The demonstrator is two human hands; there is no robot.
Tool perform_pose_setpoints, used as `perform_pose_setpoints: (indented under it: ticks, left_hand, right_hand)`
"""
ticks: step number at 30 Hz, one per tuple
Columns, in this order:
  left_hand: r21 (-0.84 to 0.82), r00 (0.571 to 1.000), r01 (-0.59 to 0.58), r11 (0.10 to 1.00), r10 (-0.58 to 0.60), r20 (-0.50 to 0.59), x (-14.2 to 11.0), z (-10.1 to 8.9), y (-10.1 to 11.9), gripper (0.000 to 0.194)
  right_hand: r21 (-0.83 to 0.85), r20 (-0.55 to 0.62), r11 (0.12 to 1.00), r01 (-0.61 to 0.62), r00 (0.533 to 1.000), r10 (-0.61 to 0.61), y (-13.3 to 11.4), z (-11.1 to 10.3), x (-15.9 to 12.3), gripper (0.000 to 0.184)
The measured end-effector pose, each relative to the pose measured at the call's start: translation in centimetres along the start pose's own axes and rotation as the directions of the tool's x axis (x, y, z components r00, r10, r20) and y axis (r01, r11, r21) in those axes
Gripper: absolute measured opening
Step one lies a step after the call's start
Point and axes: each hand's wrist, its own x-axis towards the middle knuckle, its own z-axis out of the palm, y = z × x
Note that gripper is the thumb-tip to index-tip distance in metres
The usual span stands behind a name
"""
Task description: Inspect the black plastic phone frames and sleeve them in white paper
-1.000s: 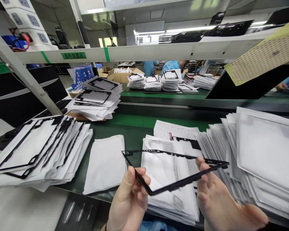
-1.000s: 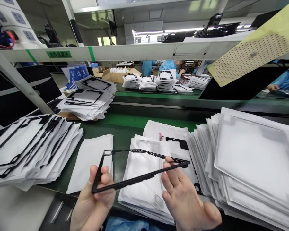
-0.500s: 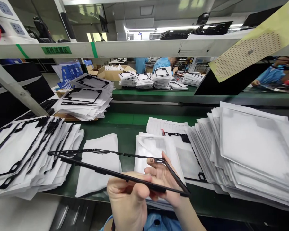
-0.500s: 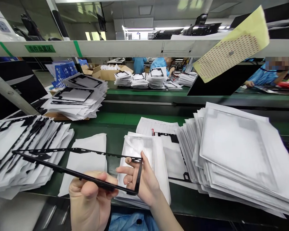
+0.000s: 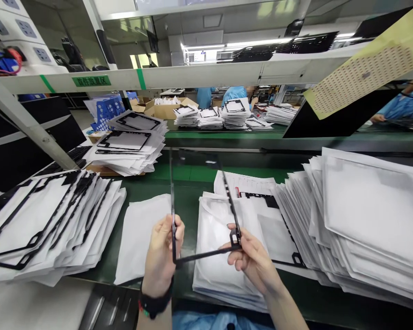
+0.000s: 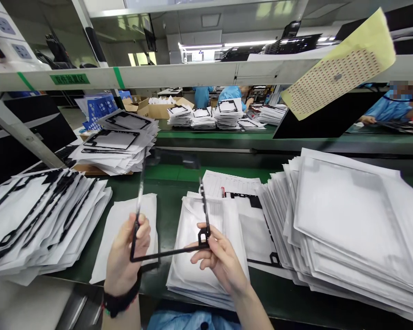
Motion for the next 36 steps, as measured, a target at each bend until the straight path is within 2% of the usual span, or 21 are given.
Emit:
perform_pose_setpoints:
  ticks: [3,6,9,13,20,26,28,30,31,32,34,36]
  left_hand:
    - [0.101,1.0,0.005,0.995,-0.004,-0.013,2.1,-2.3,-1.6,0.048]
    - [0.202,1.0,0.007,0.979,-0.005,-0.013,2.4,-3.6,-3.6,0.045]
    - [0.292,1.0,0.025,0.956,-0.029,0.011,1.8,-4.4,-4.8,0.034]
    - [0.365,0.997,0.043,0.93,-0.064,0.046,1.7,-5.3,-4.7,0.031]
    - [0.419,0.98,0.094,0.903,-0.158,0.12,2.6,-7.1,-3.8,0.038]
    - [0.429,0.98,0.099,0.898,-0.163,0.114,2.8,-7.5,-4.5,0.045]
    - [0.43,0.991,0.082,0.899,-0.118,0.059,3.1,-8.4,-3.8,0.047]
    - [0.435,0.998,0.062,0.898,-0.053,-0.032,3.5,-10.2,-2.3,0.049]
    - [0.441,0.996,0.055,0.896,-0.018,-0.087,3.6,-11.4,-1.4,0.051]
    - [0.452,0.989,0.051,0.891,0.017,-0.144,3.5,-12.7,-0.4,0.053]
    - [0.482,0.964,0.06,0.874,0.075,-0.256,2.9,-15.3,1.4,0.057]
    - [0.522,0.933,0.1,0.847,0.101,-0.344,2.0,-17.5,2.2,0.06]
  right_hand:
    - [-0.286,-0.084,0.946,0.152,0.98,-0.183,-0.4,-1.0,-0.3,0.042]
    - [-0.418,-0.127,0.891,0.176,0.96,-0.249,-0.2,-1.8,-0.2,0.042]
    - [-0.447,-0.143,0.878,0.171,0.955,-0.259,0.1,-2.3,-0.2,0.041]
    - [-0.458,-0.155,0.878,0.14,0.96,-0.234,0.5,-2.6,-0.9,0.042]
    - [-0.42,-0.131,0.905,0.062,0.983,-0.128,0.1,-3.3,-2.4,0.046]
    - [-0.53,-0.122,0.844,0.081,0.978,-0.17,0.2,-4.0,-2.2,0.051]
    - [-0.663,-0.111,0.741,0.111,0.964,-0.244,0.2,-4.8,-1.9,0.053]
    - [-0.854,-0.121,0.51,0.104,0.913,-0.389,-0.1,-6.0,-1.7,0.053]
    - [-0.93,-0.124,0.362,0.066,0.87,-0.476,-0.4,-6.8,-1.6,0.053]
    - [-0.963,-0.136,0.268,0.019,0.826,-0.547,-0.7,-7.5,-1.5,0.052]
    - [-0.981,-0.167,0.186,-0.063,0.766,-0.621,-1.2,-8.9,-1.1,0.05]
    - [-0.98,-0.2,0.115,-0.163,0.762,-0.616,-1.5,-9.9,-0.6,0.049]
